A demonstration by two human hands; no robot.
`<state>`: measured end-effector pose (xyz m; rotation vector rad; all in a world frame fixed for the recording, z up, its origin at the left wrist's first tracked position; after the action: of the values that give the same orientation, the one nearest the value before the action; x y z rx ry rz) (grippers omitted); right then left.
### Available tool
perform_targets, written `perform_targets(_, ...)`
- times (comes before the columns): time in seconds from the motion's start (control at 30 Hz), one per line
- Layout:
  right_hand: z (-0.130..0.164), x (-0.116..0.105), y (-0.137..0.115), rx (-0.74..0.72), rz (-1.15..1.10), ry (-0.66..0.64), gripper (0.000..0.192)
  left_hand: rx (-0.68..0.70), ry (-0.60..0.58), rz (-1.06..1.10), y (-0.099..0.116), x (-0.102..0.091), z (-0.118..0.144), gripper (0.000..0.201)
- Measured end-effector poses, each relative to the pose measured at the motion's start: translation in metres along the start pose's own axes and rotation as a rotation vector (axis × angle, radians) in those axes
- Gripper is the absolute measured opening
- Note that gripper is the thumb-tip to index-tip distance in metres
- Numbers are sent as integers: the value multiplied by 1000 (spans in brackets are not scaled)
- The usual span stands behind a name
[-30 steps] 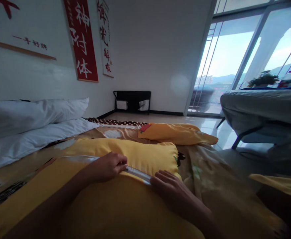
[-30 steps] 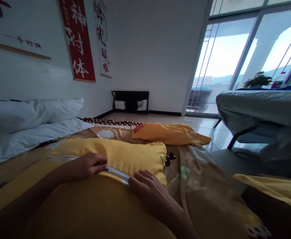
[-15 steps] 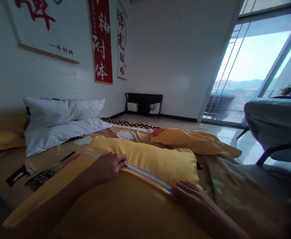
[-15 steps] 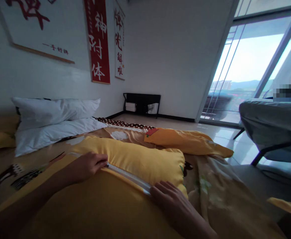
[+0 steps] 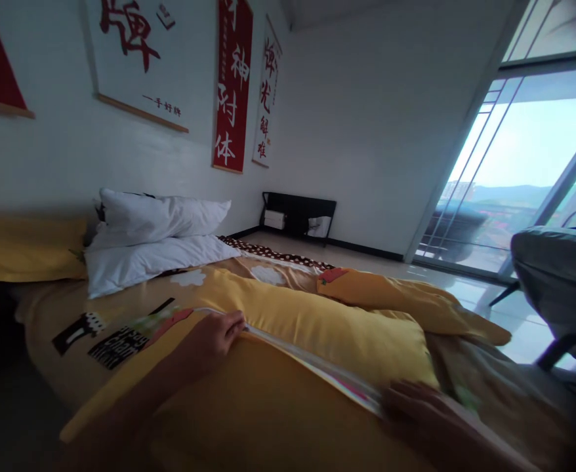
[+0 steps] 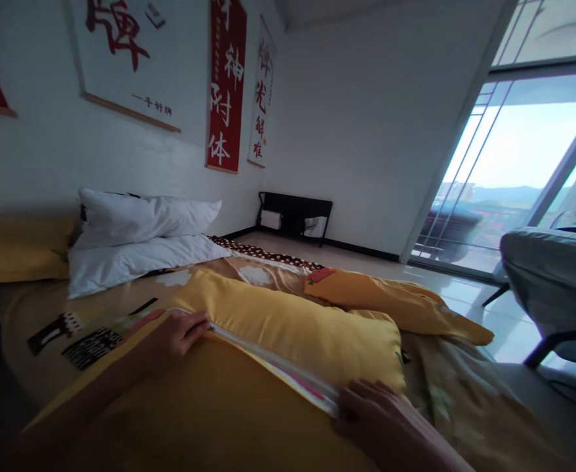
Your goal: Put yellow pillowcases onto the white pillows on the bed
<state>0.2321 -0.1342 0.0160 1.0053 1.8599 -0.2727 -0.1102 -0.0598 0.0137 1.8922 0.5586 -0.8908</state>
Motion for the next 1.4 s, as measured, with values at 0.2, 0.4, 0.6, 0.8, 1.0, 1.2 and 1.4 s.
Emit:
perform_targets(0.2, -100, 20, -68, -41, 115, 51, 12, -27, 30, -70, 6, 6, 3, 28)
perform_targets(0.4, -152, 78, -110, -37, 99, 68, 11, 92, 84, -124, 5, 3, 11, 35)
perform_targets(0.6, -130, 88, -113, -159, 152, 427, 19, 152, 144, -180, 1, 2, 11, 27)
perform_targets(0.8, -134, 93, -112, -235, 72, 259, 18, 1, 129, -242, -7, -11, 11, 24)
perform_targets(1.0, -129, 107, -115, -177, 124, 173, 49, -50, 105, -271, -33, -29, 12, 28)
perform_targets(1.2, -130, 110, -113, -232, 118, 90, 47, -86, 141, -324, -50, -37, 17, 29)
perform_targets(1.4, -132, 110, -111, -257, 120, 71, 50, -95, 146, -410, -49, -39, 19, 27)
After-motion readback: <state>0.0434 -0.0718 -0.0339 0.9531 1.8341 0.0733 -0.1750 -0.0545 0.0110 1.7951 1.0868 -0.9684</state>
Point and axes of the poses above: each hand's wrist, its own z-axis away from the middle knuckle, its own x-axis out of the palm, y = z × x, the point moved 2 cm from there along -z, towards the middle knuckle, and after that the axes turned 6 degrees about z, right-handed, at the moved point
